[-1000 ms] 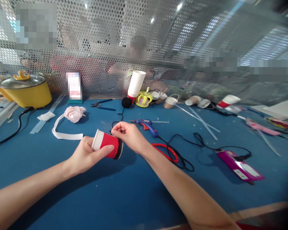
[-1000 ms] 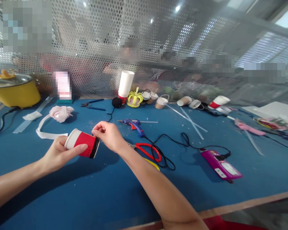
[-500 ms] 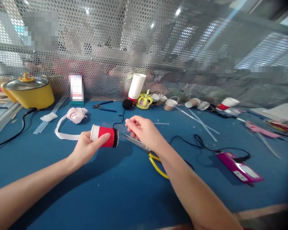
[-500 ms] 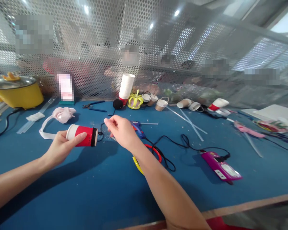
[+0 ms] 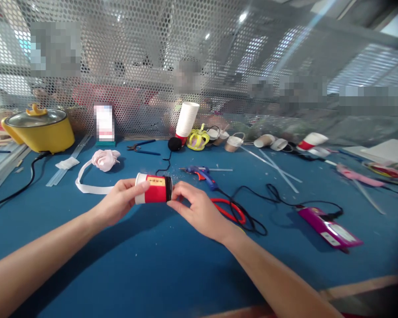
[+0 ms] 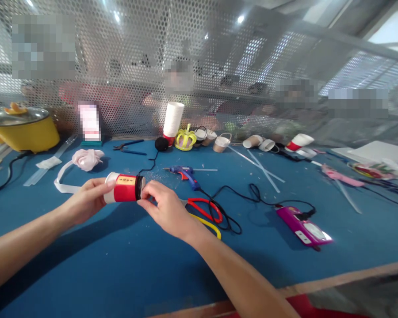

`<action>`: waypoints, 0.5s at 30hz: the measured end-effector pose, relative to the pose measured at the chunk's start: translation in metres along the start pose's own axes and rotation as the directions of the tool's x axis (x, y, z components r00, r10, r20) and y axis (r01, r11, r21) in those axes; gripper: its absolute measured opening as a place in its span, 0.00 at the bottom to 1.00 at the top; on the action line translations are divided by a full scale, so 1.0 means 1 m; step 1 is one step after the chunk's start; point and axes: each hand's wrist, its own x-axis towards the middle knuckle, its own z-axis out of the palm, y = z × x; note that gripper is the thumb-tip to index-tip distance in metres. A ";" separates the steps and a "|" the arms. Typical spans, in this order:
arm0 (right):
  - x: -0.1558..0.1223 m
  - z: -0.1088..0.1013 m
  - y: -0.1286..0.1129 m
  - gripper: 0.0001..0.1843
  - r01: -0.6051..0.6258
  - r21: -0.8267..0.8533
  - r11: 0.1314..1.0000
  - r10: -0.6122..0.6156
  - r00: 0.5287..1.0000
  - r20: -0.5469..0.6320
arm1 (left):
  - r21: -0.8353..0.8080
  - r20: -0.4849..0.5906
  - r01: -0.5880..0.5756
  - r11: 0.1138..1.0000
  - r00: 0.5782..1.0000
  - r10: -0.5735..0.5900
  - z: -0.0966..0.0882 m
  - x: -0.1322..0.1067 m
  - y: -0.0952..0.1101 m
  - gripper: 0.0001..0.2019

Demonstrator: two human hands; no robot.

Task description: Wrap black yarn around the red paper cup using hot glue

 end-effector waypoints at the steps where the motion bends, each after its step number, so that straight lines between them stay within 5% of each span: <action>1: -0.002 0.002 0.001 0.06 0.071 -0.075 0.995 -0.072 0.997 -0.008 | -0.093 0.024 0.088 0.992 0.996 -0.086 0.000 0.001 0.002 0.18; 4: -0.006 0.007 0.003 0.07 0.190 -0.170 0.967 -0.189 0.982 0.019 | -0.195 0.015 0.189 0.962 0.982 -0.190 0.002 0.003 0.001 0.13; 10: -0.008 0.001 0.004 0.08 0.164 -0.131 0.978 -0.187 0.963 -0.192 | -0.017 -0.143 0.098 0.995 0.985 -0.100 0.009 -0.001 -0.007 0.12; 15: -0.009 0.007 0.003 0.22 0.212 -0.136 0.968 -0.218 0.976 -0.028 | 0.191 -0.074 0.062 0.980 0.996 -0.049 0.012 -0.005 -0.014 0.11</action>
